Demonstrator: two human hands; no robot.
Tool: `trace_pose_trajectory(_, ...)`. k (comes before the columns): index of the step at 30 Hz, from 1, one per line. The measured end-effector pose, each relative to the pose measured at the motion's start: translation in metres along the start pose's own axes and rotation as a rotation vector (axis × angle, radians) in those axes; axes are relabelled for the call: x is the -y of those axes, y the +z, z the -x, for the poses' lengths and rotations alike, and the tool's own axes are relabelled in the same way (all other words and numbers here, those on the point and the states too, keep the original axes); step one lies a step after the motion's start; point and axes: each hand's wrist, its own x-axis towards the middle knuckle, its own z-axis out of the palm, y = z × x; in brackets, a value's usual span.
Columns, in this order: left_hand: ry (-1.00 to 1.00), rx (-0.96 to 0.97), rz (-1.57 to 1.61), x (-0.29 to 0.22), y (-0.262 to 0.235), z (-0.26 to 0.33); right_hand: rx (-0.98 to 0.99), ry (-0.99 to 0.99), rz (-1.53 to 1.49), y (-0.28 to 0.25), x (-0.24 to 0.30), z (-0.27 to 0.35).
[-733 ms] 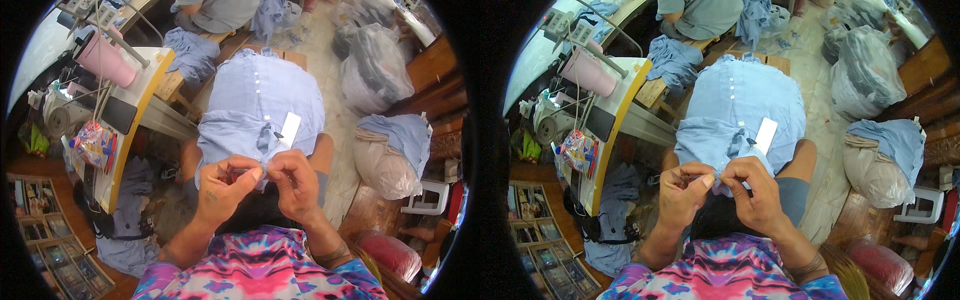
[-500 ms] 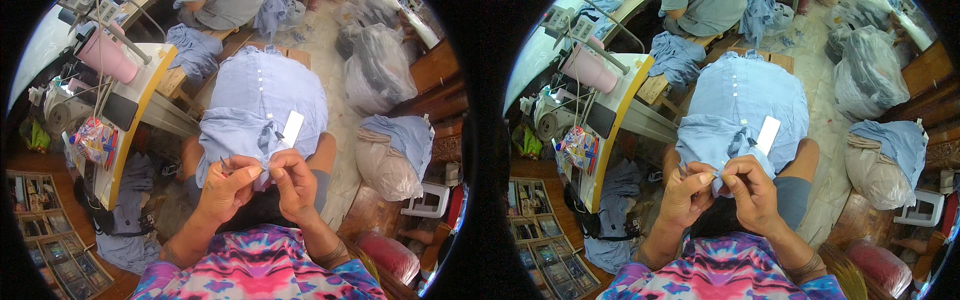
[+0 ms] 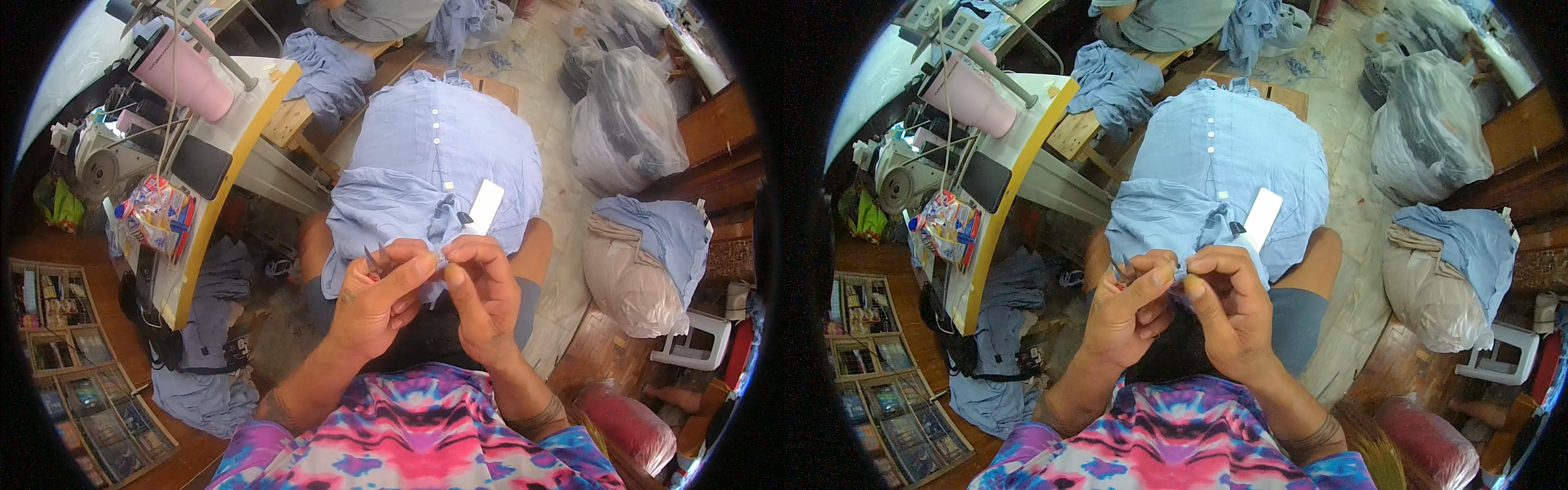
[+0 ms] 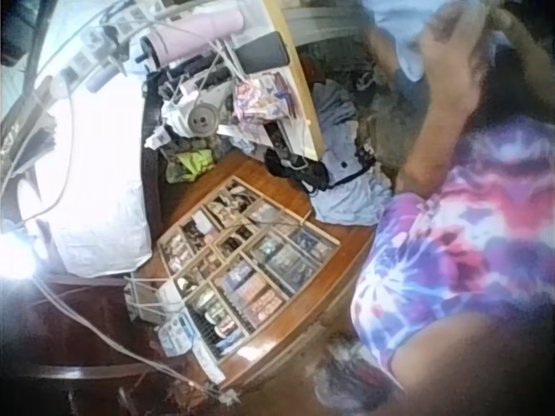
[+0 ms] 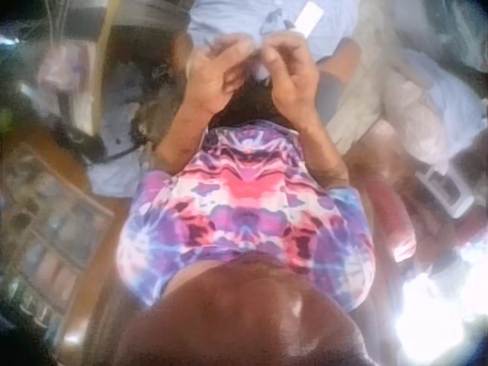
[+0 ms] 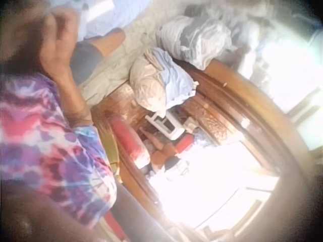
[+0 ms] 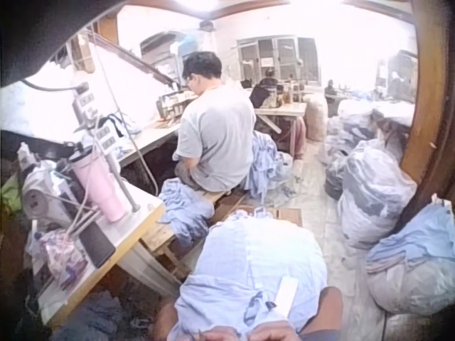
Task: The person uses small shears to clip loose threads from a light-blue button-down shirt and removes a white paper tag from the garment.
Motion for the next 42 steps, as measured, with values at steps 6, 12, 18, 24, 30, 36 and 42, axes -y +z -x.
trace_pose_trajectory(6,0.156,-0.176,-0.203,0.026,0.000,-0.001,-0.066,0.324,0.032,0.003,0.025,0.013)
trace_pose_trajectory(12,0.347,-0.192,-0.383,0.045,0.000,-0.002,-0.099,0.444,-0.069,-0.003,0.016,0.009)
trace_pose_trajectory(18,0.355,-0.170,-0.388,0.044,-0.002,0.000,-0.090,0.486,-0.169,-0.003,0.012,0.011)
trace_pose_trajectory(24,0.127,-0.127,-0.230,0.035,-0.004,0.002,-0.049,0.325,-0.119,-0.001,0.000,0.017)
trace_pose_trajectory(30,-0.065,-0.147,0.052,0.029,-0.002,0.001,0.014,0.265,-0.195,-0.006,-0.008,0.019)
trace_pose_trajectory(36,0.045,-0.122,-0.046,0.011,-0.020,0.001,0.095,0.484,-0.236,-0.011,0.013,0.011)
trace_pose_trajectory(42,0.252,-0.154,-0.347,0.033,-0.008,0.004,-0.018,0.419,-0.129,0.004,0.011,0.014)
